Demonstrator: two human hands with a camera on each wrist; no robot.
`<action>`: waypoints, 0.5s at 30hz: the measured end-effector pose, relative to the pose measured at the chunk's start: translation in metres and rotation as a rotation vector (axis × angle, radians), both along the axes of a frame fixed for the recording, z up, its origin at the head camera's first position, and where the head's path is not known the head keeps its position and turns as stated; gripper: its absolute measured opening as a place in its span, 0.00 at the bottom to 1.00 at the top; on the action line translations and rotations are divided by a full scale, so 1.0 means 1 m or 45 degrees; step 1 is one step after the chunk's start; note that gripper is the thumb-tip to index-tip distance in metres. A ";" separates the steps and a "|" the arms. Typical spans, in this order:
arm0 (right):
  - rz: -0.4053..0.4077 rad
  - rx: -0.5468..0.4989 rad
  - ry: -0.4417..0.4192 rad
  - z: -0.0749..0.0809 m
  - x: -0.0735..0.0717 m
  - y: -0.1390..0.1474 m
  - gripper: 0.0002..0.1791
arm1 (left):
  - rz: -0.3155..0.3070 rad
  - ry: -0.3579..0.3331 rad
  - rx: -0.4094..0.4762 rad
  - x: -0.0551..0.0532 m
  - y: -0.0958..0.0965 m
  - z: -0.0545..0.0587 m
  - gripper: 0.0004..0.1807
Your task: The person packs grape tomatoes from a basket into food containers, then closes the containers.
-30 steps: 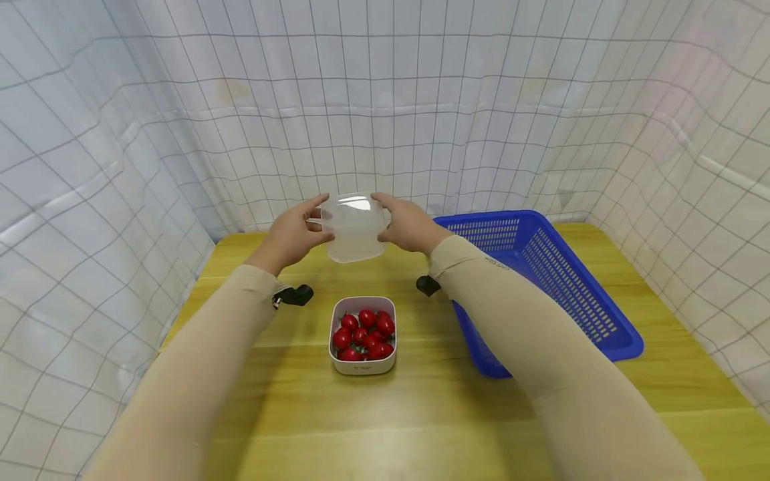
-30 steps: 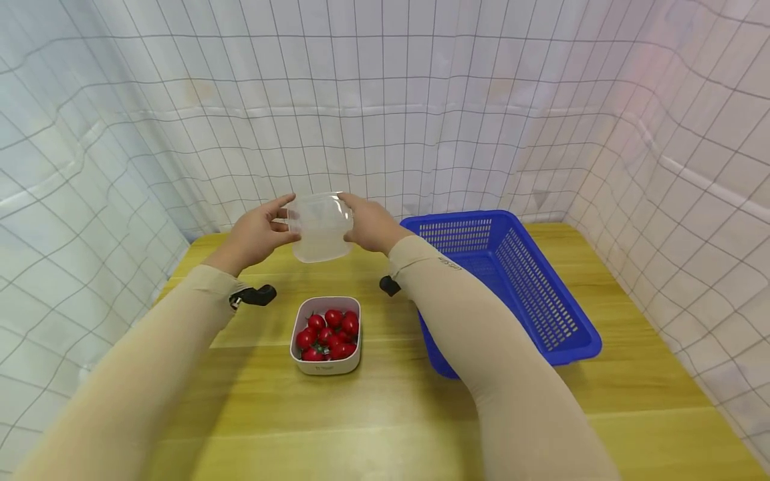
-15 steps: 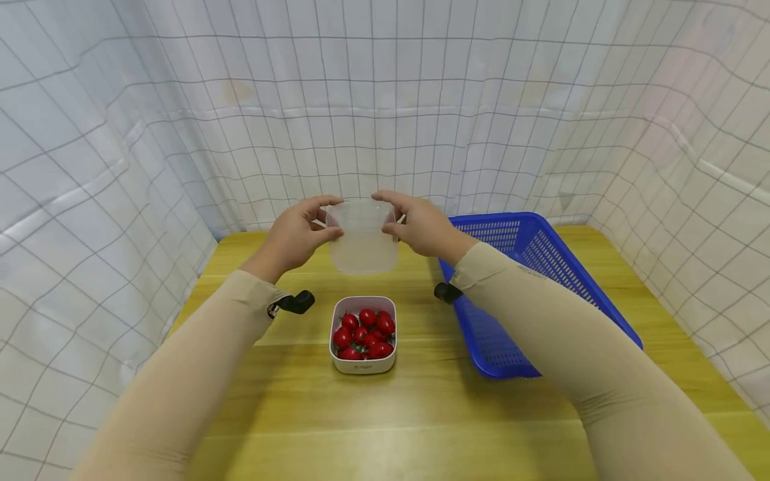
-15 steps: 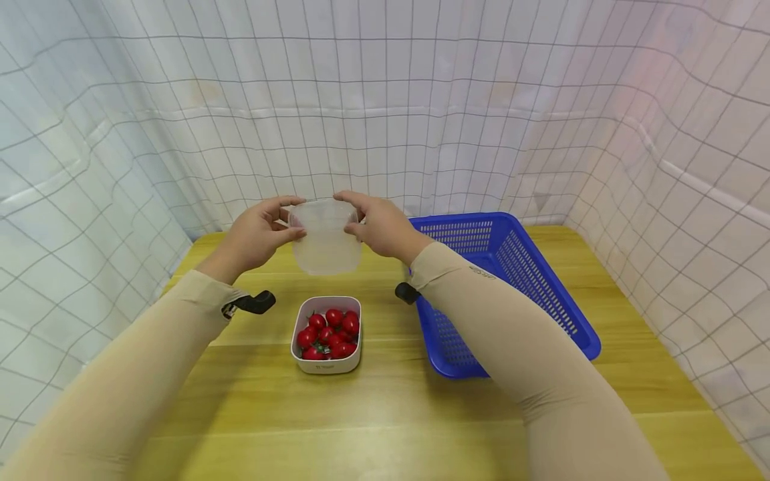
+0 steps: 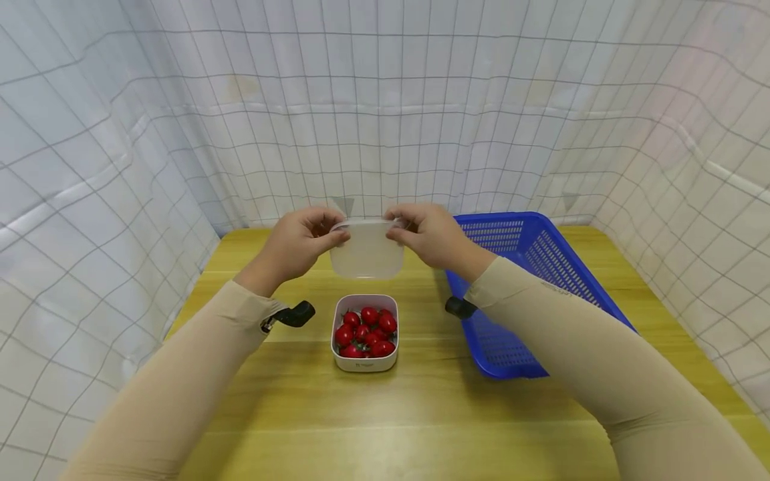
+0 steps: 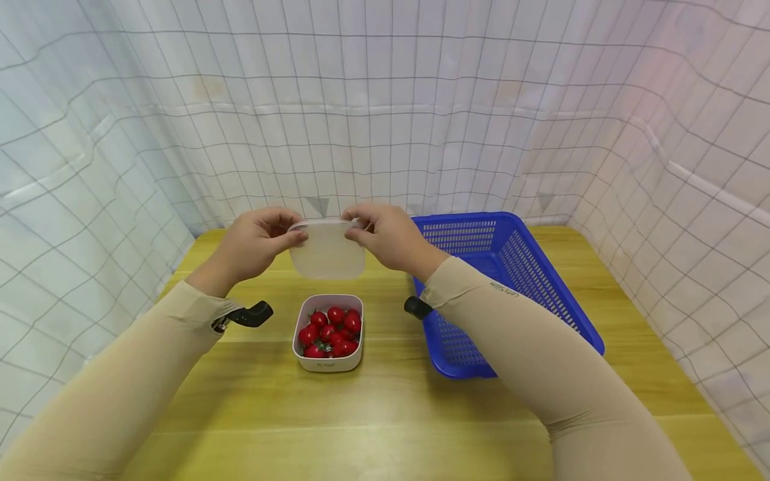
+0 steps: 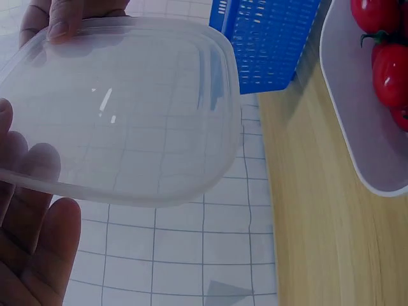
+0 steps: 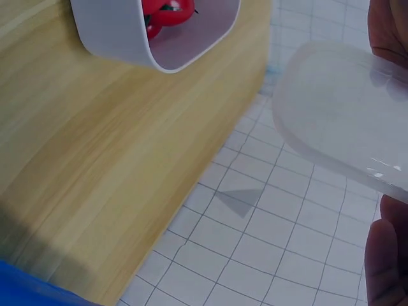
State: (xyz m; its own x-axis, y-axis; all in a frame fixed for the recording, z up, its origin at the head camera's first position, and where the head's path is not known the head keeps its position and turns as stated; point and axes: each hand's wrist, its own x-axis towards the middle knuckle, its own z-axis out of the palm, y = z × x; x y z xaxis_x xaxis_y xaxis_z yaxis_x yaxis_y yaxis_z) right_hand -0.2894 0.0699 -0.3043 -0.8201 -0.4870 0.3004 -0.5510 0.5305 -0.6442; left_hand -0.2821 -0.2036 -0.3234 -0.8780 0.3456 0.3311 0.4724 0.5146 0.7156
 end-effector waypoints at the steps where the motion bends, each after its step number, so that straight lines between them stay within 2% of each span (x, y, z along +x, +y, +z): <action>1: 0.013 -0.013 0.004 0.000 0.002 0.001 0.12 | -0.002 0.005 -0.004 0.003 0.000 0.001 0.12; 5: 0.090 -0.041 0.011 -0.002 0.007 0.004 0.11 | -0.008 0.040 -0.012 0.012 0.001 0.000 0.09; 9: 0.160 -0.052 -0.053 -0.002 0.012 0.007 0.14 | -0.010 0.083 0.004 0.018 0.002 -0.003 0.07; 15: 0.110 0.000 -0.142 -0.002 0.019 0.008 0.17 | -0.029 0.156 0.085 0.025 0.004 -0.007 0.04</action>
